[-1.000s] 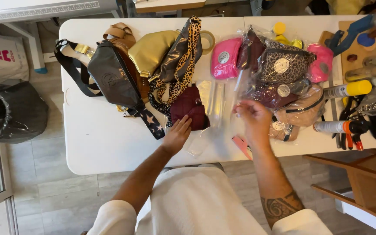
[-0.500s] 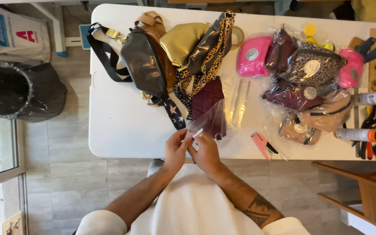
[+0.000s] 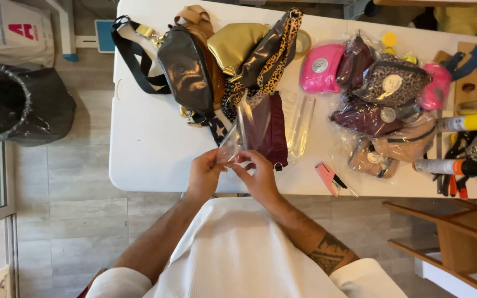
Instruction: The person seals a leopard-print bag in a clear plastic bag using a pink handheld sealer. They then retrieve a maroon bag from a shelf, attach a star-patterned strap, and place the bag into a new plastic bag. Finally, they seal the second bag with the sealer.
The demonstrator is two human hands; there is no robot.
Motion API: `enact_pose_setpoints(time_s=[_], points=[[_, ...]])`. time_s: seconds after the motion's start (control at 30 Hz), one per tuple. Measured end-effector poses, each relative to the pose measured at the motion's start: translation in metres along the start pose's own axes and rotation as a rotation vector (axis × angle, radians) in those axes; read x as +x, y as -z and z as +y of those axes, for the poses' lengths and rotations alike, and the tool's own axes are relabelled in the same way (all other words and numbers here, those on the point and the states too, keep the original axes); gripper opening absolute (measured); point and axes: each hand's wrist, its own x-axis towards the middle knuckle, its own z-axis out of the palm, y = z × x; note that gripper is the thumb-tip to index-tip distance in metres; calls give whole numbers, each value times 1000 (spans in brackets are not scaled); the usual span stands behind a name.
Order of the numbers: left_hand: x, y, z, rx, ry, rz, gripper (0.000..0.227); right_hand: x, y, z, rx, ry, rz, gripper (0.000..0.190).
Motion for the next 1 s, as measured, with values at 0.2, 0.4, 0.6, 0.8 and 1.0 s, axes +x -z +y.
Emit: enact_pose_setpoints(time_s=[0.2,0.4,0.6,0.8,1.0], points=[[-4,-8,23,-53,90,-13,33,3,10,-26,-207,234,17,27],[3,-25,27,41,110,4,29,-9,10,8,-115,51,-49,27],[-5,-32,22,200,-3,-90,24,-8,37,7,12,-194,-85,8],[-5,-36,5,286,-110,-117,20,-12,57,26,104,-255,-109,4],[-4,-49,24,323,-221,-88,18,-10,57,-5,69,-293,-155,27]])
